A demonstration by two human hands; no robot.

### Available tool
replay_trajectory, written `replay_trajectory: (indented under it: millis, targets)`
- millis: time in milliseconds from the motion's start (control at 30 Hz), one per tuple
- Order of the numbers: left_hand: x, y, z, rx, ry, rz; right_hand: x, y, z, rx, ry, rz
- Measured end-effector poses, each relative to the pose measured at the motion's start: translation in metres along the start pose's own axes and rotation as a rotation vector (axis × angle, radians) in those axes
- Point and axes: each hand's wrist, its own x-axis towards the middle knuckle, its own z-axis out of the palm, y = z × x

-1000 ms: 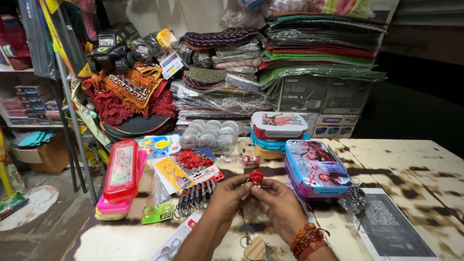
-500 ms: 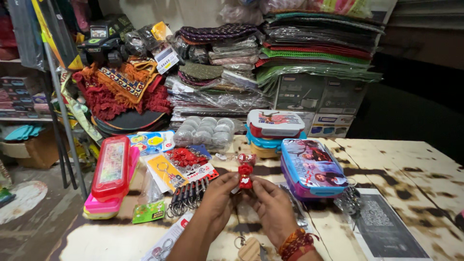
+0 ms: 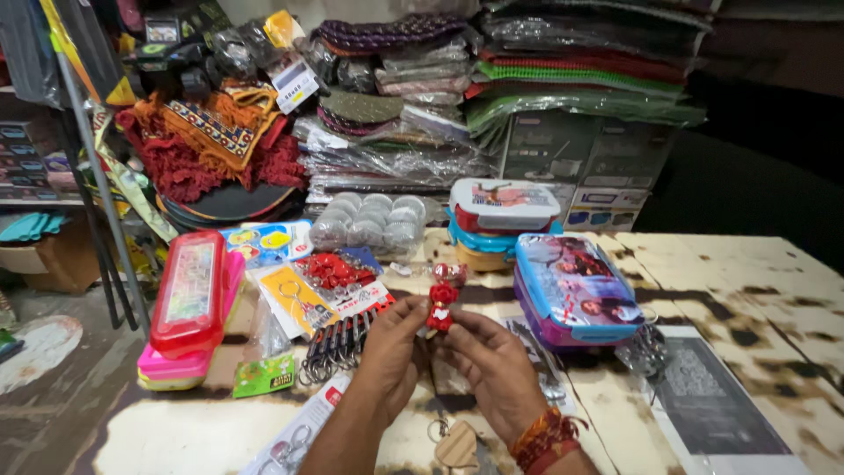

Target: The person handles several packaged keychains on a cluttered table, picking them up, turning them over, and placing them back down. The person also picks up a small red figurine and examines it.

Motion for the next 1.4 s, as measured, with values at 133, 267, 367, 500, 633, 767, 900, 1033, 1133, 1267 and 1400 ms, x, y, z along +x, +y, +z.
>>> replay_trajectory:
  millis: [133, 267, 367, 500, 633, 767, 900, 1033, 1133, 1267, 1400]
  targets:
    - [0.001, -0.003, 0.0, 0.042, 0.02, 0.033, 0.0, 0.0, 0.001, 0.021, -0.058, -0.033]
    - [-0.001, 0.0, 0.001, 0.066, -0.003, 0.062, 0.003, -0.004, 0.002, 0.031, -0.056, -0.032]
    - [-0.002, 0.001, 0.004, 0.053, -0.006, 0.045, 0.004, -0.003, 0.005, -0.029, -0.062, -0.077]
    - [-0.005, 0.003, 0.007, 0.068, -0.003, 0.033, 0.005, -0.003, 0.006, -0.072, -0.032, -0.089]
    - [-0.007, 0.005, 0.01, 0.084, 0.001, 0.01, 0.004, -0.002, 0.004, -0.05, -0.029, -0.099]
    - [-0.008, 0.005, 0.011, 0.1, -0.005, -0.011, 0.002, -0.001, 0.003, -0.082, -0.069, -0.109]
    - [-0.007, 0.003, 0.01, 0.104, 0.006, 0.023, 0.001, 0.0, 0.003, -0.103, -0.073, -0.108]
    - [-0.008, 0.002, 0.008, 0.144, 0.034, 0.022, -0.001, 0.0, 0.001, -0.07, -0.121, -0.126]
    - [-0.009, 0.0, 0.009, 0.154, 0.036, 0.021, -0.001, 0.001, -0.002, -0.05, -0.148, -0.132]
    - [-0.011, 0.002, 0.012, 0.163, 0.032, 0.035, -0.001, 0.001, -0.003, -0.077, -0.131, -0.097]
    - [-0.011, 0.003, 0.011, 0.225, 0.076, 0.019, -0.001, 0.0, -0.005, -0.107, -0.148, -0.075]
